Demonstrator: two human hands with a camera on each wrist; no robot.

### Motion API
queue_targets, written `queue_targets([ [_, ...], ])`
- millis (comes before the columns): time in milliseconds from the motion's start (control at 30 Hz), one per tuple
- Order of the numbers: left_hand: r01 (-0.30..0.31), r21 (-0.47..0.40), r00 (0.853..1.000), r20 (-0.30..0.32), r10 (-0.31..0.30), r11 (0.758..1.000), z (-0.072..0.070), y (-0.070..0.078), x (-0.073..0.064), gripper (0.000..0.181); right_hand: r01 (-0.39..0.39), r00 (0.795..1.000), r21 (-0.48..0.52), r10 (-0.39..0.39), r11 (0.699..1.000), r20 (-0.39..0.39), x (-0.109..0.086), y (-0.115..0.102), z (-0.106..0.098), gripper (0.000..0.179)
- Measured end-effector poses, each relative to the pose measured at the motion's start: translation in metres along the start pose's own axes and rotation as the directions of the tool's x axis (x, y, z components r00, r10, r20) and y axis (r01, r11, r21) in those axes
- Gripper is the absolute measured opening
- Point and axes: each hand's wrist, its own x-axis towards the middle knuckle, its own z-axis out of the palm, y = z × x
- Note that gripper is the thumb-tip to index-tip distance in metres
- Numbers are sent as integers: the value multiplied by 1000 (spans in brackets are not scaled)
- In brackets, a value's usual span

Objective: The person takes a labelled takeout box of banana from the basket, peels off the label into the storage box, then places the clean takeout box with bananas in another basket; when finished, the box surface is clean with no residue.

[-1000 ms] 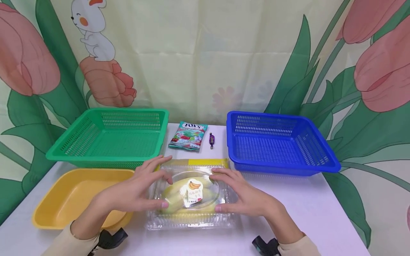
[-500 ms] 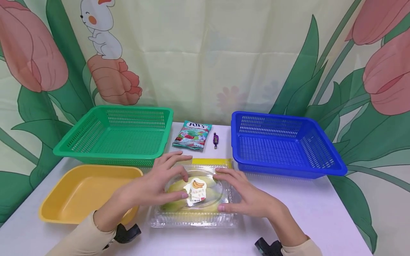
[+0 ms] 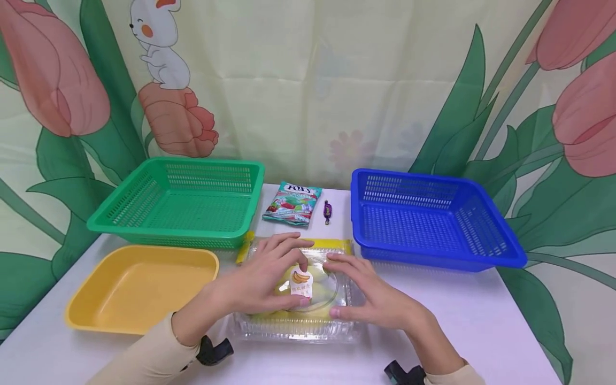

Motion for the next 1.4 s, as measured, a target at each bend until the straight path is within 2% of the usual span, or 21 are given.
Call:
queue_targets([
  [233,5,16,1000,16,-5,1000,9,1,2,42,1,1000,5,-1,1000,-1,-1,1,0,73],
  [467,14,21,998,60,-15,1000,14,5,6,39,-1,1000,11,1,1000,-1,-2,1,-2,72],
  [700,-4,43,999,45,2,999,18,7,8,36,19,1000,-2,-19,1000,-10,-2,3,-1,71],
  [833,-2,38,999,50,1,999,20,8,9,32,6,1000,-3,-6,1000,-17,-3,2,1,72],
  [1033,33,16,996,83,-35,999,21,10,5,26,-6,1000,23,7,1000,-10,-5,2,8,73],
  [1400,5,54,997,74,-9,999,15,10,3,23,-7,1000,2,7,1000,-11,-3,-1,4,73],
])
